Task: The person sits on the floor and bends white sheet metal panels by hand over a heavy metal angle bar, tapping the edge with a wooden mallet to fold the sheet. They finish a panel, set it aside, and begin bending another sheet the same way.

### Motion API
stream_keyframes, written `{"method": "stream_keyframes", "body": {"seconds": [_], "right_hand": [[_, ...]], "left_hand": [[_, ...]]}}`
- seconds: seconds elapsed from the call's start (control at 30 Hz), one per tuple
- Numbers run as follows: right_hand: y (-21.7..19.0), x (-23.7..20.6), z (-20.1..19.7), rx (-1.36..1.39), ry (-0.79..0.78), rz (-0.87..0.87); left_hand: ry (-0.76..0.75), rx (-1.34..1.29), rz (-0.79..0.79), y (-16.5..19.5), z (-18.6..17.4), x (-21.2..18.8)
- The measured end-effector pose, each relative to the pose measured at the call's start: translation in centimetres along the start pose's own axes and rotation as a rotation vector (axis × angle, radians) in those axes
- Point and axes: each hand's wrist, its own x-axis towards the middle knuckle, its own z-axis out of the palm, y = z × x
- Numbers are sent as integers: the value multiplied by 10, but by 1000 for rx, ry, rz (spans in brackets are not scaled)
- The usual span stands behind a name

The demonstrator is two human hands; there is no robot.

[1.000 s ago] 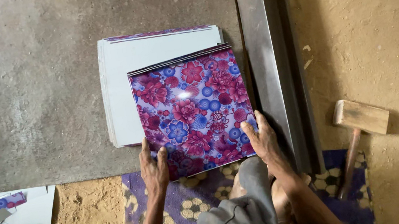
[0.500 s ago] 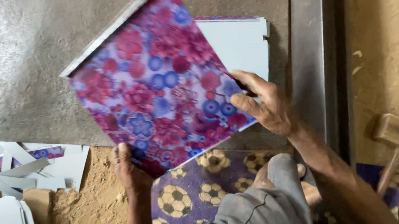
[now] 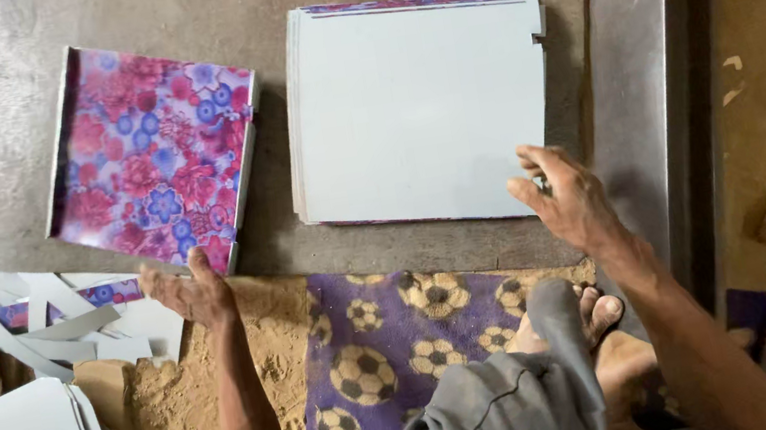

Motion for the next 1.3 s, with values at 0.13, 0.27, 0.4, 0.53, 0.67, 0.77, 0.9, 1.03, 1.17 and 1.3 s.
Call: {"method": "stream_keyframes", "body": {"seconds": [0.13, 0.27, 0.4, 0.53, 0.67, 0.77, 0.9, 1.03, 1.17, 1.3], "right_hand": [[32, -47, 11, 42, -24, 246], [39, -55, 19, -63, 12, 277], [44, -54, 33, -72, 7, 340], [52, -56, 38, -39, -38, 421], [56, -52, 40, 24, -2, 434], [53, -46, 44, 95, 8, 504], [47, -45, 49, 126, 126, 422], [42, -49, 47, 124, 210, 362], [42, -53, 39, 268, 191, 429], [37, -50, 25, 474, 215, 447]], "left_hand": [[-191, 319, 477, 30, 28, -8], [-393, 290, 675, 74, 51, 15], [-345, 253, 563, 92, 64, 38], [-244, 336, 614, 91, 74, 57], [-276, 377, 483, 95, 72, 80], [-212, 373, 536, 106, 66, 77], [-252, 95, 660, 120, 66, 11], [-578, 31, 498, 126, 77, -78], [-512, 28, 493, 122, 82, -105], [-566, -20, 398, 121, 79, -97]]}}
